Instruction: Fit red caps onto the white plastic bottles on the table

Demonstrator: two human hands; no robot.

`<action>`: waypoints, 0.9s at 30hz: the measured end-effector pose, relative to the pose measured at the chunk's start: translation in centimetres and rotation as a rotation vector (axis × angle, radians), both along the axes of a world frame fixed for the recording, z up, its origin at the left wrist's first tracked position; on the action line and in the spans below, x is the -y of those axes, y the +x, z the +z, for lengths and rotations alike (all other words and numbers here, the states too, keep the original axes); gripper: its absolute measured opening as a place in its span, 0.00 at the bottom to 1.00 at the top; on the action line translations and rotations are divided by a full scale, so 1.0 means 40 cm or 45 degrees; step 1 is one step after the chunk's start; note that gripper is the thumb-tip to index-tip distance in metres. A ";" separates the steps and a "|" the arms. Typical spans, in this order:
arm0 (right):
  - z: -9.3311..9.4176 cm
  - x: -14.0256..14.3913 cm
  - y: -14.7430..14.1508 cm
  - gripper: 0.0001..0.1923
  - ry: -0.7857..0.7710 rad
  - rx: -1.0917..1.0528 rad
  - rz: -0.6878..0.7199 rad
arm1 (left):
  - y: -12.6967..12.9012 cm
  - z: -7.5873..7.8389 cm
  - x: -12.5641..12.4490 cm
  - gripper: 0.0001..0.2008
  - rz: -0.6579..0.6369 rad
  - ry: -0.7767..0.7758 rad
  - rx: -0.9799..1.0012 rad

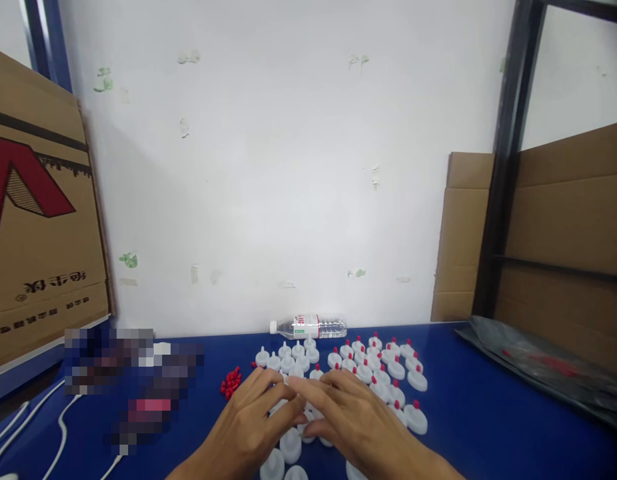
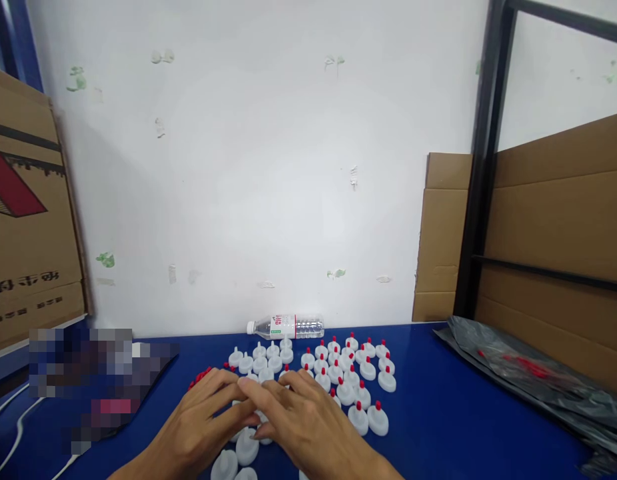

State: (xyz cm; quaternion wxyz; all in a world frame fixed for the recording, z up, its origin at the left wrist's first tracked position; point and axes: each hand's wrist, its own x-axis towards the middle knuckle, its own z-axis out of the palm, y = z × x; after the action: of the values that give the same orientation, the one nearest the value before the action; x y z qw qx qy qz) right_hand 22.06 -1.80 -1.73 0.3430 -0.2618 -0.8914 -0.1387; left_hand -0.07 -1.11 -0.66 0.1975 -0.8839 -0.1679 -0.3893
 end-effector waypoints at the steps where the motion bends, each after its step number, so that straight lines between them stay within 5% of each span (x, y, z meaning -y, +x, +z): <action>1: 0.001 0.001 -0.001 0.40 0.015 0.005 0.013 | -0.002 -0.002 -0.001 0.11 0.002 -0.018 -0.012; 9: 0.005 -0.002 -0.002 0.24 0.026 -0.202 0.099 | 0.012 0.010 0.001 0.02 -0.036 0.051 0.153; 14: 0.025 0.009 0.005 0.15 0.052 -0.226 0.109 | 0.001 0.025 0.004 0.08 -0.172 -0.023 0.078; 19: 0.039 0.022 0.007 0.15 0.129 -0.191 0.120 | -0.013 0.018 -0.001 0.11 -0.067 0.086 0.045; 27: 0.019 0.017 0.000 0.25 0.202 -0.150 0.126 | 0.019 -0.015 0.001 0.08 -0.150 -0.177 0.207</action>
State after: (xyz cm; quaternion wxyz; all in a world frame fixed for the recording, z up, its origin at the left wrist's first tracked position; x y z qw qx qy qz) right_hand 22.07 -2.48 -0.97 0.4210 -0.1973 -0.8677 -0.1759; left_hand 0.69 -1.15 -1.25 0.0983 -0.8692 -0.1578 -0.4582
